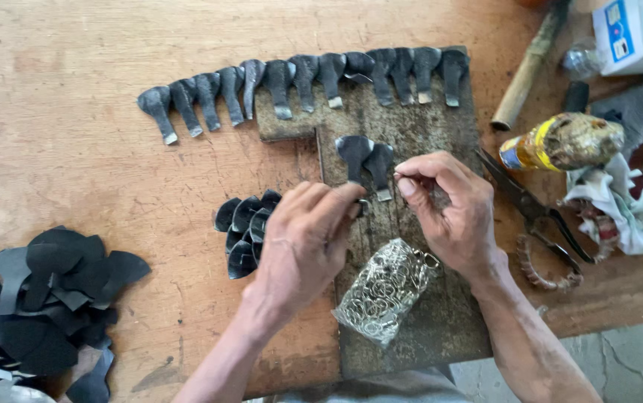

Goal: The person repeatedly picks a black rubber piece and a metal split ring, threads the ring through a hole in the rubber, and closes the ring to form a keychain. They place each finished unit into a growing pile on the workbench.

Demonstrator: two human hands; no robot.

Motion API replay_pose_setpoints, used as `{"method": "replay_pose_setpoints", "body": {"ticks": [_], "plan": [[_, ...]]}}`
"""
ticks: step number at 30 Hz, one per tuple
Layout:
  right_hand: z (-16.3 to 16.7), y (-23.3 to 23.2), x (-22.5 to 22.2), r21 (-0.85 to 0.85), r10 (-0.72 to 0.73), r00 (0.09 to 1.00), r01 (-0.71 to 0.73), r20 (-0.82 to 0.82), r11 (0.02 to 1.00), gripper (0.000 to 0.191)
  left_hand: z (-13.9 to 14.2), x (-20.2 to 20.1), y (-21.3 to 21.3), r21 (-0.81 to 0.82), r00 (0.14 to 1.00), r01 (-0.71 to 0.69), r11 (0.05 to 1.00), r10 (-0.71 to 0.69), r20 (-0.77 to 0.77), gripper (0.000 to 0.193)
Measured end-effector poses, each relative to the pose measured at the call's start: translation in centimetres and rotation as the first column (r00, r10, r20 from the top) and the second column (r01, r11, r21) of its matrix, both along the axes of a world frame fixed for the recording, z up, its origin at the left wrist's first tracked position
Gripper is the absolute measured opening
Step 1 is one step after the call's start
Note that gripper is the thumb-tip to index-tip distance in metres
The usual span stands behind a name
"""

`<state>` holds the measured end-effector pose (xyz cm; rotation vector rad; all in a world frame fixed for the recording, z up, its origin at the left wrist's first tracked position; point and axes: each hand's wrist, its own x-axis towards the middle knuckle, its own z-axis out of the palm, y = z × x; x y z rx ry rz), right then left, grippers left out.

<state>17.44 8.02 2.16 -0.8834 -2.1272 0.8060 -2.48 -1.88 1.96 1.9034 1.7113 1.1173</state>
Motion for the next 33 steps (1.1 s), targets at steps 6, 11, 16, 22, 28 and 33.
{"method": "replay_pose_setpoints", "body": {"ticks": [6,11,16,22,28,33], "plan": [[2.4,0.5,2.4,-0.047,0.193,0.930,-0.188,0.313,0.981,0.010,0.9,-2.9,-2.1,-0.048,0.961,-0.120,0.992,0.104,-0.256,0.019],[5.2,-2.1,4.5,-0.133,0.109,0.749,-0.028,0.653,0.991,0.027,1.8,-3.6,-3.9,0.041,0.952,-0.247,0.968,0.250,-0.175,0.035],[5.0,-3.1,3.7,-0.291,0.110,0.651,0.177,0.751,0.940,0.028,1.9,-2.0,-3.2,-0.029,0.978,-0.171,0.985,0.174,0.118,0.037],[5.0,-2.7,3.4,-0.151,0.002,0.763,0.125,0.646,0.981,0.019,1.7,-1.2,-0.9,-0.168,0.677,0.175,0.970,0.006,0.736,0.052],[5.0,-4.3,1.5,0.003,0.020,0.992,-0.021,0.123,1.000,0.020,-0.7,-0.5,0.1,0.107,-0.185,0.488,0.866,-0.016,0.983,0.065],[5.3,-7.1,-1.2,0.043,0.177,0.972,-0.172,-0.156,0.984,0.022,-2.8,-0.1,-0.2,0.246,-0.419,0.510,0.824,-0.012,0.908,0.065]]}}
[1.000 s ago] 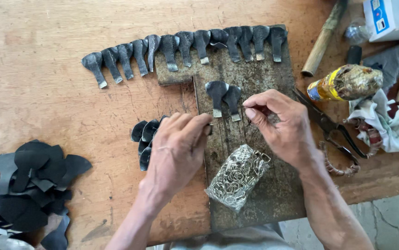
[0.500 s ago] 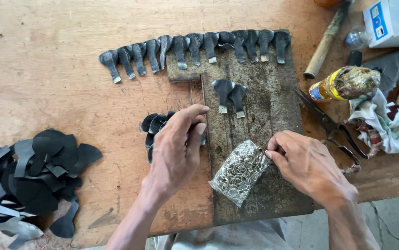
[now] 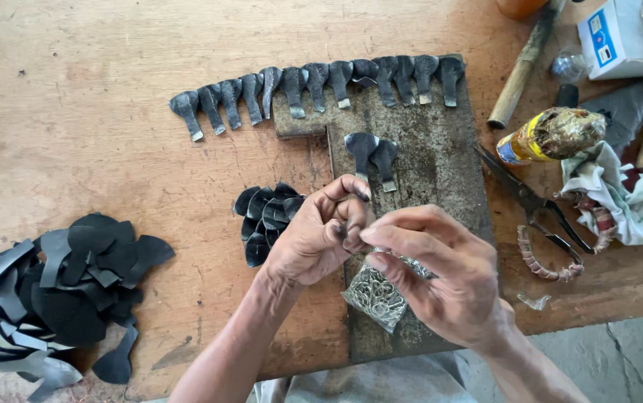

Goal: The person repeatedly picks a black rubber piece and a metal split ring, threads the ring through a hole in the rubber, and closes the ring to form a keychain. They place each finished unit into a growing pile on the workbench.

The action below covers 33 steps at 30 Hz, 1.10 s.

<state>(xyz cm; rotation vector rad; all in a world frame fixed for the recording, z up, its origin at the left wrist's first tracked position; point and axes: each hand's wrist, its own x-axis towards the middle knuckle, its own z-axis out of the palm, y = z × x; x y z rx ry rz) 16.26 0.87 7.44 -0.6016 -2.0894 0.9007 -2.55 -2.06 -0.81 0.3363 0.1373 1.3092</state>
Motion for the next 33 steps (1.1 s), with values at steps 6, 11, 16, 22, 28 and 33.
{"method": "replay_pose_setpoints", "body": {"ticks": [6,11,16,22,28,33], "plan": [[1.4,0.4,-1.8,-0.010,-0.018,0.994,0.019,0.105,1.000,0.024,0.0,0.1,-0.5,-0.083,0.999,0.041,0.996,-0.041,0.005,0.065],[1.8,1.5,-2.5,0.064,0.001,0.993,-0.009,0.120,0.998,0.021,-0.3,0.3,-0.6,-0.082,0.997,0.053,0.995,-0.048,0.064,0.059],[2.2,2.6,-2.0,0.229,0.019,0.975,-0.071,0.221,0.971,0.015,-1.0,0.6,-0.7,-0.087,0.996,0.042,0.995,-0.035,0.082,0.046],[1.6,2.9,-2.3,0.287,-0.010,0.975,-0.056,0.223,0.956,0.013,-1.1,0.9,-0.6,-0.099,0.997,0.032,0.995,-0.025,0.072,0.041],[0.4,2.6,-2.4,0.208,-0.019,0.980,-0.023,0.198,0.978,0.013,-0.9,1.1,-0.6,-0.079,0.996,0.041,0.996,-0.034,0.087,0.041],[0.1,2.4,-2.1,0.178,-0.039,0.983,0.007,0.179,0.984,0.013,-1.1,1.4,-0.9,-0.100,0.991,0.048,0.994,-0.034,0.132,0.040]]}}
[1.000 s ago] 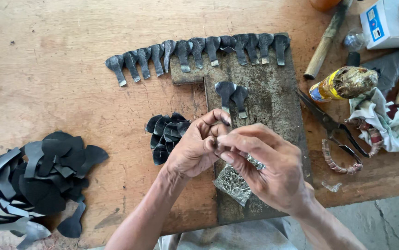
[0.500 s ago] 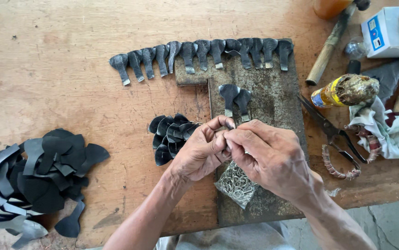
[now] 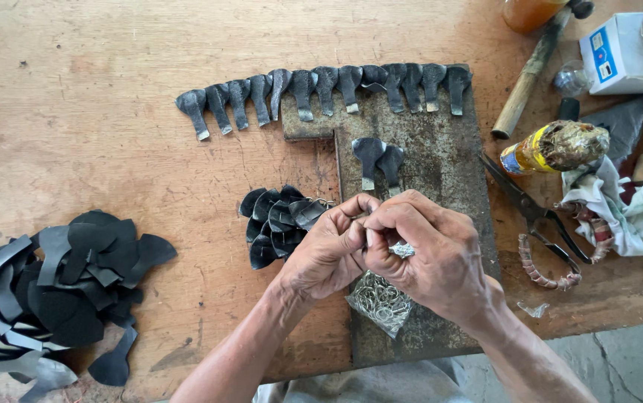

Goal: The person repeatedly picks a black rubber piece and a metal split ring, threads the ring through a hole in the rubber, and closes the ring to form a keychain. They place each finished unit into a growing pile on the workbench.

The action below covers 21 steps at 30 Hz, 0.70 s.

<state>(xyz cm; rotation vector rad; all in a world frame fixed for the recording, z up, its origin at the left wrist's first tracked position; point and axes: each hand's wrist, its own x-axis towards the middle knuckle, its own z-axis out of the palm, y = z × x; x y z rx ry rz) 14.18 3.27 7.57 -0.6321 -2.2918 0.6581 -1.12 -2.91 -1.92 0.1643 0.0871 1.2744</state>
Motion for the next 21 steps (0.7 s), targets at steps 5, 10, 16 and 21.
{"method": "replay_pose_setpoints", "body": {"ticks": [5,10,16,21], "plan": [[0.0,-0.1,0.3,-0.038,0.000,1.000,0.000,-0.007,0.999,0.011,-0.6,0.2,-0.3,0.006,1.000,0.005,1.000,-0.005,0.015,0.038],[0.1,-0.1,0.4,-0.109,0.012,1.000,-0.014,-0.025,0.994,0.011,-1.0,0.1,-0.3,0.021,0.999,0.021,1.000,-0.022,0.043,0.041],[-0.6,0.0,1.2,-0.141,0.028,0.999,-0.033,-0.037,0.990,0.008,-0.7,-0.3,-0.3,0.025,0.995,0.063,0.998,-0.065,0.077,0.051],[-1.7,0.9,2.0,-0.201,-0.089,0.993,0.104,0.083,0.974,0.017,-0.3,-0.2,-0.3,0.098,0.994,0.090,0.991,-0.096,0.054,0.050]]}}
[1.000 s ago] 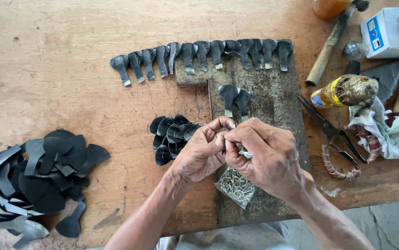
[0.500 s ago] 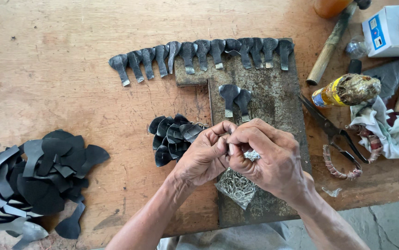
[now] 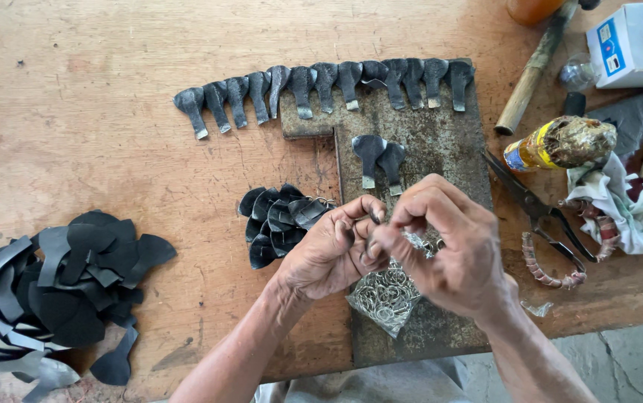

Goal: The person repeatedly picks a black rubber piece and a metal split ring, threads the ring through a hole in the rubber, and closes the ring to form a keychain. They place each finished unit into a growing pile on the workbench.

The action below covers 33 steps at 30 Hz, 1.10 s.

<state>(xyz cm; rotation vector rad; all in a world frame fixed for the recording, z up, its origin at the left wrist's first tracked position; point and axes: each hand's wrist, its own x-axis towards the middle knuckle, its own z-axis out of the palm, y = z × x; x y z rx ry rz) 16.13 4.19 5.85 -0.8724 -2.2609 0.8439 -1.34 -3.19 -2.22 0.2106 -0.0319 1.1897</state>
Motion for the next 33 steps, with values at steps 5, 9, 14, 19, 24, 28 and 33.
{"method": "replay_pose_setpoints", "body": {"ticks": [5,9,14,19,24,28,33], "plan": [[0.6,0.0,-0.5,0.190,0.164,0.982,-0.144,-0.098,0.971,0.010,0.1,0.1,0.0,0.025,1.000,0.011,1.000,-0.010,-0.023,0.048],[2.0,-0.4,-1.2,0.217,0.160,0.985,-0.142,-0.068,0.966,0.013,0.0,0.1,-0.1,-0.024,0.998,-0.019,1.000,0.017,-0.065,0.045],[2.4,-0.1,-1.9,0.251,0.167,0.985,-0.151,-0.047,0.956,0.013,-0.3,0.1,-0.1,-0.089,0.997,-0.019,0.996,0.013,-0.072,0.039],[1.6,0.0,-2.0,0.179,0.148,0.989,-0.146,-0.001,0.973,0.012,-0.4,0.3,0.0,-0.070,0.997,-0.033,0.997,0.028,-0.075,0.036],[0.6,0.4,-2.3,0.022,0.156,0.988,-0.156,0.006,0.988,0.018,-0.6,0.7,0.0,-0.206,0.986,-0.050,0.977,0.015,-0.166,0.046],[0.4,0.4,-2.0,-0.037,0.184,0.983,-0.185,-0.028,0.982,0.026,-0.7,0.9,-0.1,-0.131,0.996,-0.039,0.991,0.029,-0.079,0.045],[0.1,0.4,-1.7,-0.053,0.203,0.977,-0.206,-0.060,0.977,0.043,-0.6,0.6,-0.2,-0.121,0.997,-0.028,0.992,0.018,-0.076,0.053]]}}
